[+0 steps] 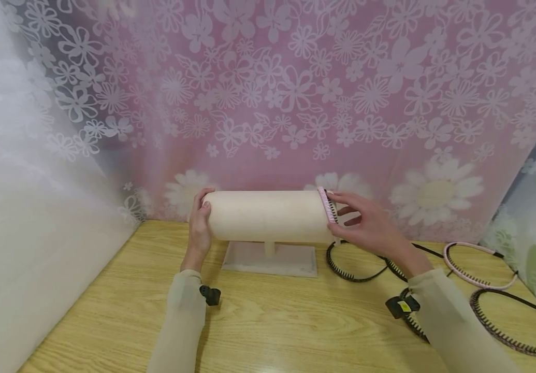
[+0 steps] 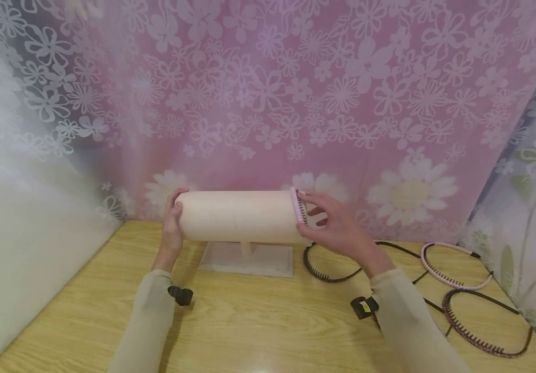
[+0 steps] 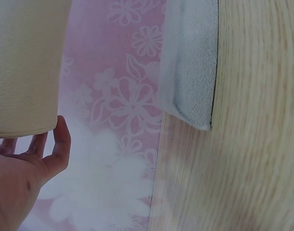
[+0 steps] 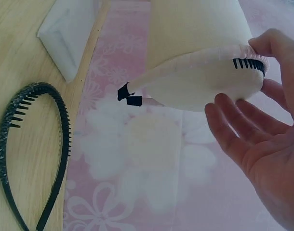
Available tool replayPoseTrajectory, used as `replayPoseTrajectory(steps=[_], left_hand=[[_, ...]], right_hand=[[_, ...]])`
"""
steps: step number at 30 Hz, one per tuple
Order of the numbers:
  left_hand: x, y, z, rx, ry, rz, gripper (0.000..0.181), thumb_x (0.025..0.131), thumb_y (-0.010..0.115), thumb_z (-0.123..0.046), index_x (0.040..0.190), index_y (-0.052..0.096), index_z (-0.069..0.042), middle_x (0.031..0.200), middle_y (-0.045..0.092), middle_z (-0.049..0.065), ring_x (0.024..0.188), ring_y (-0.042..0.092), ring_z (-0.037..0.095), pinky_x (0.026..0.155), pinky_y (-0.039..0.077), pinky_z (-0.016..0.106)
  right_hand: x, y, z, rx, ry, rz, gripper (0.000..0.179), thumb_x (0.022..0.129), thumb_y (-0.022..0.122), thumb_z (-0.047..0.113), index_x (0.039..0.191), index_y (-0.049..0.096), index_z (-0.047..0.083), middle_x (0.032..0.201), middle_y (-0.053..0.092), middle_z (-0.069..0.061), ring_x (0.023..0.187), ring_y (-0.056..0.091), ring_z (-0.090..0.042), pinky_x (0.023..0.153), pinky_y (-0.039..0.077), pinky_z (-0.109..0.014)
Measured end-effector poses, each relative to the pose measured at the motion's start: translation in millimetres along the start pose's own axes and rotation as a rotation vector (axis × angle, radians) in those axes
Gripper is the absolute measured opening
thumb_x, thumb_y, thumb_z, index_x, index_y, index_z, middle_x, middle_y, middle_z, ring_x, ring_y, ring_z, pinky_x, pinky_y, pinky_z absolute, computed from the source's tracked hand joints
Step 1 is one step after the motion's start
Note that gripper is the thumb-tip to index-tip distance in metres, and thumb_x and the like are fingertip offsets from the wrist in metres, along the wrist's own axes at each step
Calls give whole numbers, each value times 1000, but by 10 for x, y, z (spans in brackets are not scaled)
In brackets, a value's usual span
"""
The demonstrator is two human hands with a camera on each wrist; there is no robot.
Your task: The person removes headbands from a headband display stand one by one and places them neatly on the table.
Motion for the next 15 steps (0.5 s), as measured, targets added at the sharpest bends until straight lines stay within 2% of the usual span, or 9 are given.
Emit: replayPoseTrajectory(steps=[5, 10, 15], left_hand=[[5, -13, 17, -12, 6, -6, 48, 104, 35, -33, 147, 48, -15, 123, 54, -3, 96, 55, 22, 69, 50, 37], [11, -16, 26, 11, 0, 2, 48, 104, 34, -34, 147, 48, -18, 126, 54, 1, 100, 55, 25, 72, 51, 41], [37, -9, 16, 21, -10, 12, 49, 105, 33, -37, 149, 47, -20, 131, 52, 5, 103, 54, 28, 74, 51, 44]], right_hand=[[-87, 9, 10, 19, -28, -69, 52, 93, 76, 19, 141, 61, 9, 130, 67, -14, 96, 73, -25, 75, 60, -23], [-119, 23, 0, 59, -75, -137, 45, 90, 77, 9, 133, 66, 4, 127, 69, -17, 92, 74, -23, 72, 60, -21], [-114, 28, 1, 61, -113, -183, 41, 89, 78, 4, 128, 69, 1, 127, 70, -20, 90, 74, -7, 70, 59, -20]])
Point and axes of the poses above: each hand's wrist, its own x-axis towards the middle knuckle, its own y-axis out of the palm, z = x × y, the point moved 6 cm from there along x, towards the middle knuckle
